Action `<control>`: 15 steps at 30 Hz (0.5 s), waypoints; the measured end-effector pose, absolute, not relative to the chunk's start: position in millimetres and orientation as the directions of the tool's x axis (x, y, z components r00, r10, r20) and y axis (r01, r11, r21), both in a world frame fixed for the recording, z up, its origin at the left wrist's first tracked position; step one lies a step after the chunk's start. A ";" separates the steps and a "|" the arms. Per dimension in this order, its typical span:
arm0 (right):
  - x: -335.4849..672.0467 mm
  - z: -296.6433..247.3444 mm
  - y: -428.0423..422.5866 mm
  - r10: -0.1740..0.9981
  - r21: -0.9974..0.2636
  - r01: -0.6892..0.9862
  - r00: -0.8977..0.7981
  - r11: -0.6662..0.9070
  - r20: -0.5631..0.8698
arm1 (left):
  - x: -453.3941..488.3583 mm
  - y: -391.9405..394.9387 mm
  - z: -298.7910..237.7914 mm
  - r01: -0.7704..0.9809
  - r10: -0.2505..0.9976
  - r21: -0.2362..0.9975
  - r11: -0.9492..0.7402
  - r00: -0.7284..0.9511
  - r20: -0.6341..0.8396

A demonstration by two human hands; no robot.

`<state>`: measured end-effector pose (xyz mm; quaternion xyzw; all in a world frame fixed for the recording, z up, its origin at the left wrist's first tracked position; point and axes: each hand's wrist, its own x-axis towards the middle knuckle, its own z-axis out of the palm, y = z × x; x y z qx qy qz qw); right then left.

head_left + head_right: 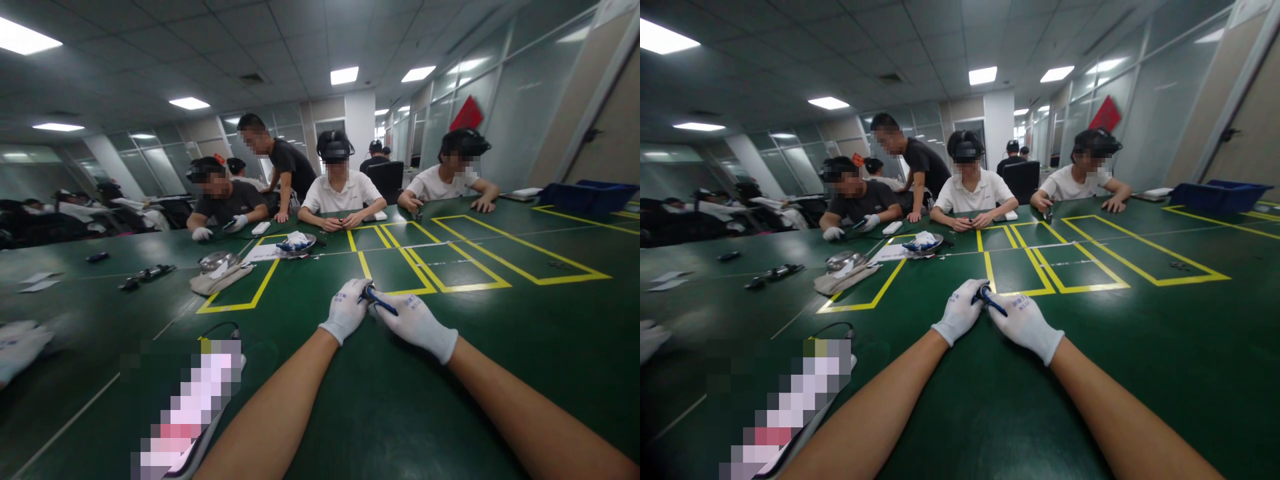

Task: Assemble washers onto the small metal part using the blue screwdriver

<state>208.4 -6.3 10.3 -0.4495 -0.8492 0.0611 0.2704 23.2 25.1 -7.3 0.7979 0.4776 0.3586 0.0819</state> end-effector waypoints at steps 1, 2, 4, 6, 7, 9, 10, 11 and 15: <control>210.2 9.8 -4.8 0.784 -0.311 0.738 -0.462 0.599 0.415 | 24.0 25.1 -7.2 0.701 0.822 0.479 -0.529 0.285 0.492; 211.2 9.8 -3.6 0.774 -0.276 0.746 -0.473 0.606 0.422 | 24.4 25.1 -7.0 0.701 0.825 0.482 -0.526 0.282 0.490; 211.1 11.4 -2.3 0.763 -0.222 0.760 -0.490 0.610 0.422 | 24.4 25.0 -6.5 0.707 0.827 0.478 -0.521 0.279 0.488; 209.2 13.5 -2.8 0.765 -0.206 0.767 -0.496 0.608 0.411 | 23.5 24.9 -5.9 0.720 0.827 0.464 -0.516 0.279 0.488; 207.9 14.4 -3.6 0.771 -0.215 0.768 -0.492 0.603 0.405 | 23.0 24.8 -5.7 0.728 0.827 0.455 -0.513 0.276 0.490; 205.1 15.3 -6.2 0.790 -0.262 0.767 -0.470 0.586 0.394 | 22.2 24.5 -5.2 0.744 0.827 0.441 -0.502 0.265 0.496; 203.8 15.4 -7.7 0.801 -0.292 0.764 -0.453 0.575 0.392 | 22.0 24.4 -5.2 0.751 0.828 0.436 -0.496 0.257 0.498; 202.4 15.4 -9.2 0.810 -0.321 0.761 -0.435 0.564 0.393 | 21.9 24.3 -5.2 0.757 0.829 0.432 -0.490 0.251 0.500; 200.1 15.8 -12.7 0.814 -0.368 0.746 -0.395 0.555 0.427 | 22.7 25.0 -6.6 0.759 0.826 0.431 -0.489 0.243 0.509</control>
